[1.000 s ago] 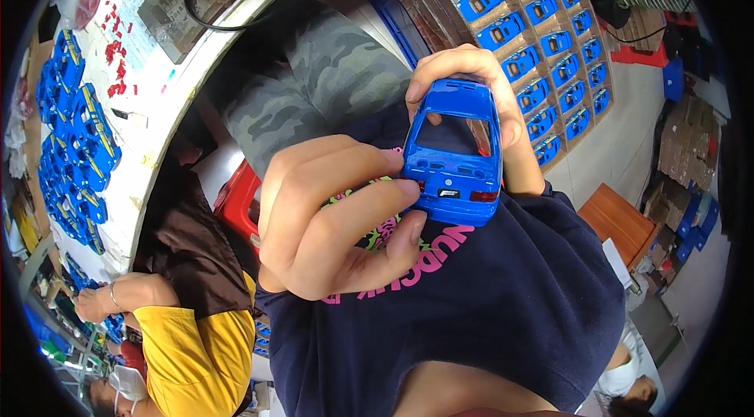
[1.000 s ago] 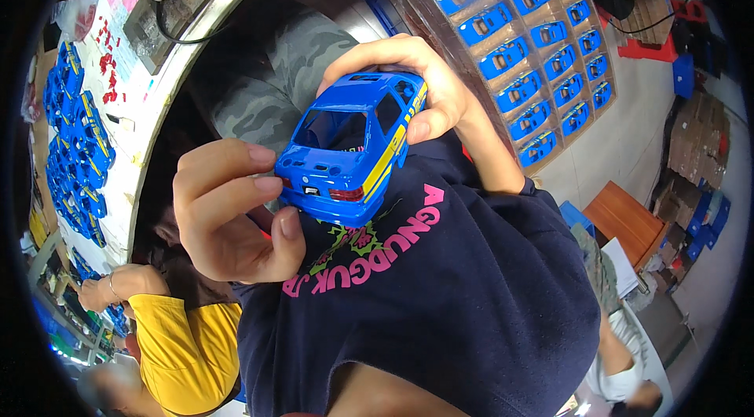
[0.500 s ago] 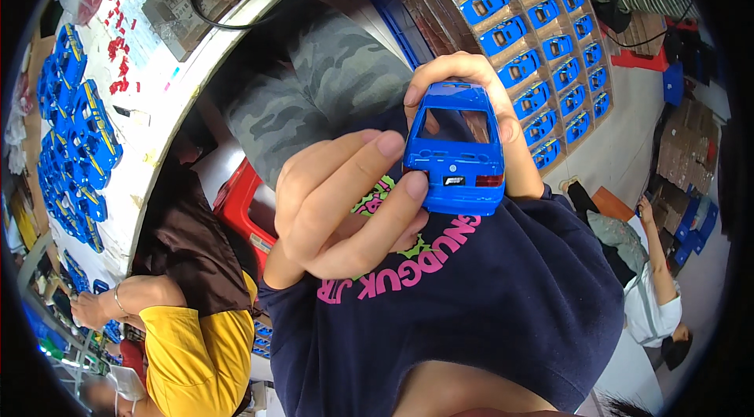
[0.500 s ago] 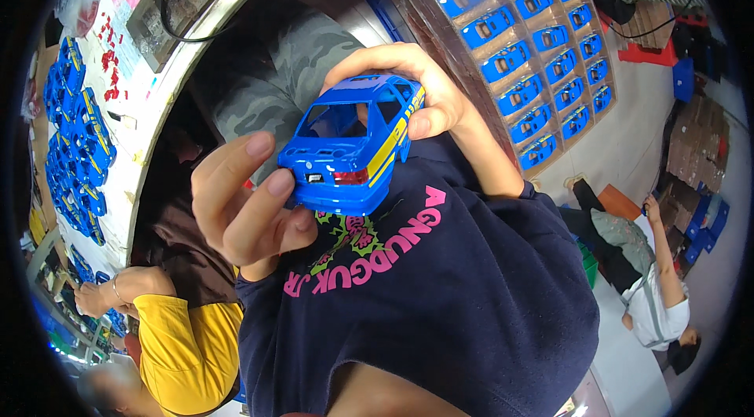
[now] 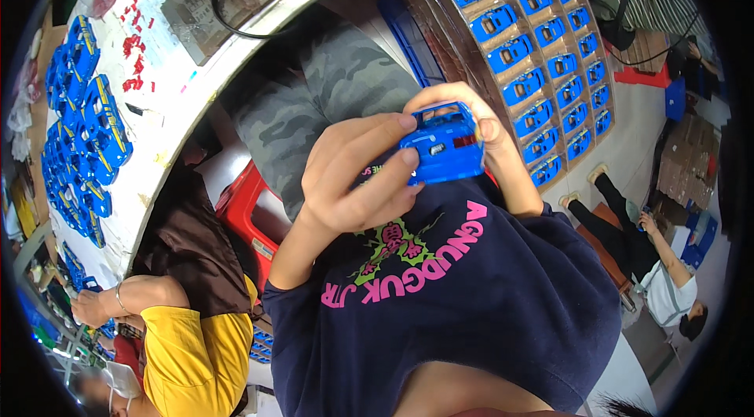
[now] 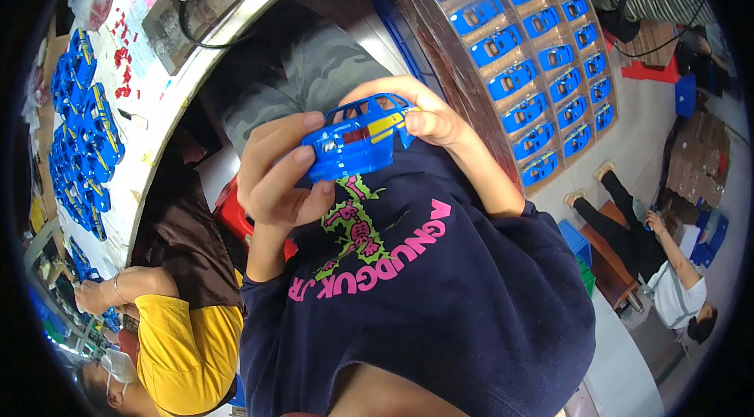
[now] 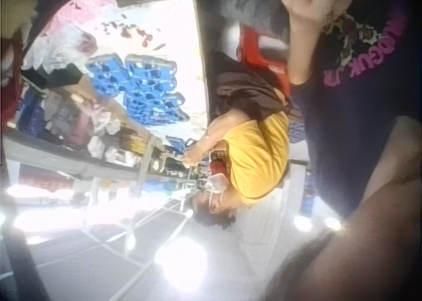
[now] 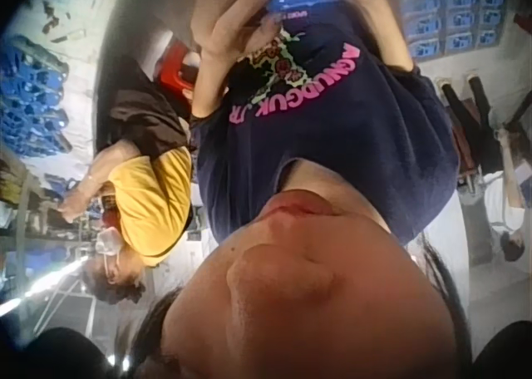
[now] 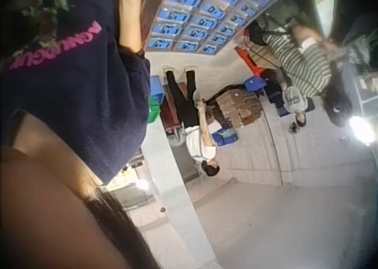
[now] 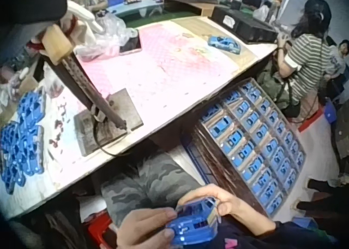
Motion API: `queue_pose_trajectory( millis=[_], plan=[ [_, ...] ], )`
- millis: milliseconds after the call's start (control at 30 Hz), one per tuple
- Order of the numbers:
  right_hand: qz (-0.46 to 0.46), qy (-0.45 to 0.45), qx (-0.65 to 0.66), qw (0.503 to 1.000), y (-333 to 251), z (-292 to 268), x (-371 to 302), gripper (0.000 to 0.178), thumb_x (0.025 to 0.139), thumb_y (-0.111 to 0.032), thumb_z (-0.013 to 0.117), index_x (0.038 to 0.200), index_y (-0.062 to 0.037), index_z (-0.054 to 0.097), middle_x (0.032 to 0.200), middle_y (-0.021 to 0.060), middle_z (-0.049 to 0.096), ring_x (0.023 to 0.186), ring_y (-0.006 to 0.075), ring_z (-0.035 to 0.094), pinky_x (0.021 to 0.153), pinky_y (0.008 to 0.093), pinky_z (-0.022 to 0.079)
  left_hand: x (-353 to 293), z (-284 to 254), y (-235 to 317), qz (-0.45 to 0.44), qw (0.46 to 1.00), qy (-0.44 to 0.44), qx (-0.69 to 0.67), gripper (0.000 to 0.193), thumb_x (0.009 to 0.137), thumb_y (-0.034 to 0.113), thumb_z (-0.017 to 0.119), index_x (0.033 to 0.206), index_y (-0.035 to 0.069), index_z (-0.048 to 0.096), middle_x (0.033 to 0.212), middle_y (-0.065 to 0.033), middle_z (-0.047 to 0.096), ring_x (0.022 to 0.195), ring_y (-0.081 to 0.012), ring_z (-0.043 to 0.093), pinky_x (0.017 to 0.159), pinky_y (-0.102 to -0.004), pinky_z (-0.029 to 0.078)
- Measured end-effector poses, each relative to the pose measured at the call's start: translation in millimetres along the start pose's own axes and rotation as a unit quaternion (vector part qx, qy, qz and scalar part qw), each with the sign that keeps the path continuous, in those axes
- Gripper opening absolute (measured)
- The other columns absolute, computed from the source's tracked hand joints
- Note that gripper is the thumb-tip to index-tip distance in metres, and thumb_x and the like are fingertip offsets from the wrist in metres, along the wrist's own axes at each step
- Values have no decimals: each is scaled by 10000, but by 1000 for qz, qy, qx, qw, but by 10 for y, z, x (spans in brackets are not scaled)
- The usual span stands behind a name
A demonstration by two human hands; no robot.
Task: The person assembles blue plastic toy car bodies by inserting small red plastic pieces into designated slots. They use a handheld tool to press the red pieces securely into the blue frames. The person handles the parts one at a time, placing the finished units on a nearby tray.
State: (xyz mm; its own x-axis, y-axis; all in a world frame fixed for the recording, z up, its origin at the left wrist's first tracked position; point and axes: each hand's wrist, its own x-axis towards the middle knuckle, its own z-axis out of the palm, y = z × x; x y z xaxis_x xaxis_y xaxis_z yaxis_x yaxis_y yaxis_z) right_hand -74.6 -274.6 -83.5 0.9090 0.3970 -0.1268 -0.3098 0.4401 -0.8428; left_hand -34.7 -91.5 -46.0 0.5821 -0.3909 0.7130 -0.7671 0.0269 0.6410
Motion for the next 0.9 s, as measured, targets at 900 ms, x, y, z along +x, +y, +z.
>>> queue_pose_trajectory(
  millis=[900],
  plan=[
    [-208,228,-53,950,-340,55,782,372,711,-14,635,1029,3,444,824,65,551,575,88,533,433,194,430,183,65,-431,-448,822,216,-278,487,886,361,249,1092,-62,379,761,-73,476,722,-158,496,622,-248,359]
  ],
)
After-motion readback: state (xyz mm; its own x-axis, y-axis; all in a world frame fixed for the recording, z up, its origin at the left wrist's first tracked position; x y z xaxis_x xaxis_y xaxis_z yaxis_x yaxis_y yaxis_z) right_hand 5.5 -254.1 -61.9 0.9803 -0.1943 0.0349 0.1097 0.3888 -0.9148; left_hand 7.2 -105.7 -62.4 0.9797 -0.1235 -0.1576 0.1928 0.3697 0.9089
